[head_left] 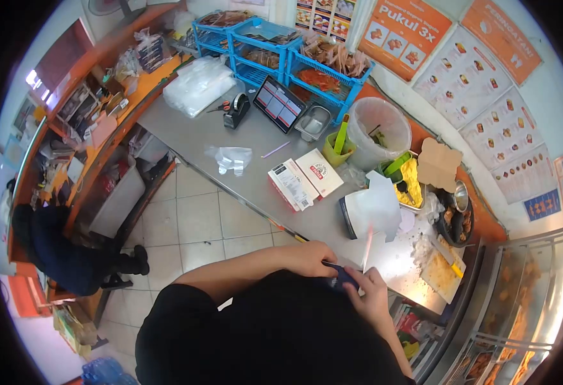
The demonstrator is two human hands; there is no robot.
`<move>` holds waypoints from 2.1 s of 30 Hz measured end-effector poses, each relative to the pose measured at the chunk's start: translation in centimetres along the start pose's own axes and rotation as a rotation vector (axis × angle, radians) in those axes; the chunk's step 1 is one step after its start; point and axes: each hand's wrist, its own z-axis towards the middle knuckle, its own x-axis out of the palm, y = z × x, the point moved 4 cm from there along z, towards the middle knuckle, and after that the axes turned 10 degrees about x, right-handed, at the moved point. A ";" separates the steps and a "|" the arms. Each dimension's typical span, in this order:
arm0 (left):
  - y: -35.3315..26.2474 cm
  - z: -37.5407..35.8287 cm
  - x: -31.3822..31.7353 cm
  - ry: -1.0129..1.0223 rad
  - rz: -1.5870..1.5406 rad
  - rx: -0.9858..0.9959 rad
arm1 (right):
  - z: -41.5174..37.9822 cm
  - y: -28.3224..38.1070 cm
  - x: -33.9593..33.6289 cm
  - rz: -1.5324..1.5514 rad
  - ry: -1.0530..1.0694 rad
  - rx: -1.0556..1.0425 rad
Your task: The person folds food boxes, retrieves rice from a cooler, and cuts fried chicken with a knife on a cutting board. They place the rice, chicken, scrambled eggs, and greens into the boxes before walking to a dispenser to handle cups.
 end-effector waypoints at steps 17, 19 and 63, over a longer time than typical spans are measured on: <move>3.7 8.6 11.5 -0.088 0.532 0.055 | -14.5 -10.8 -0.5 0.445 -0.539 0.642; 7.7 12.3 15.0 0.007 0.790 0.051 | -18.3 -12.5 0.8 0.498 -0.605 0.739; -14.8 53.3 167.6 0.946 0.715 0.468 | -108.8 -6.7 35.7 1.735 -2.107 2.406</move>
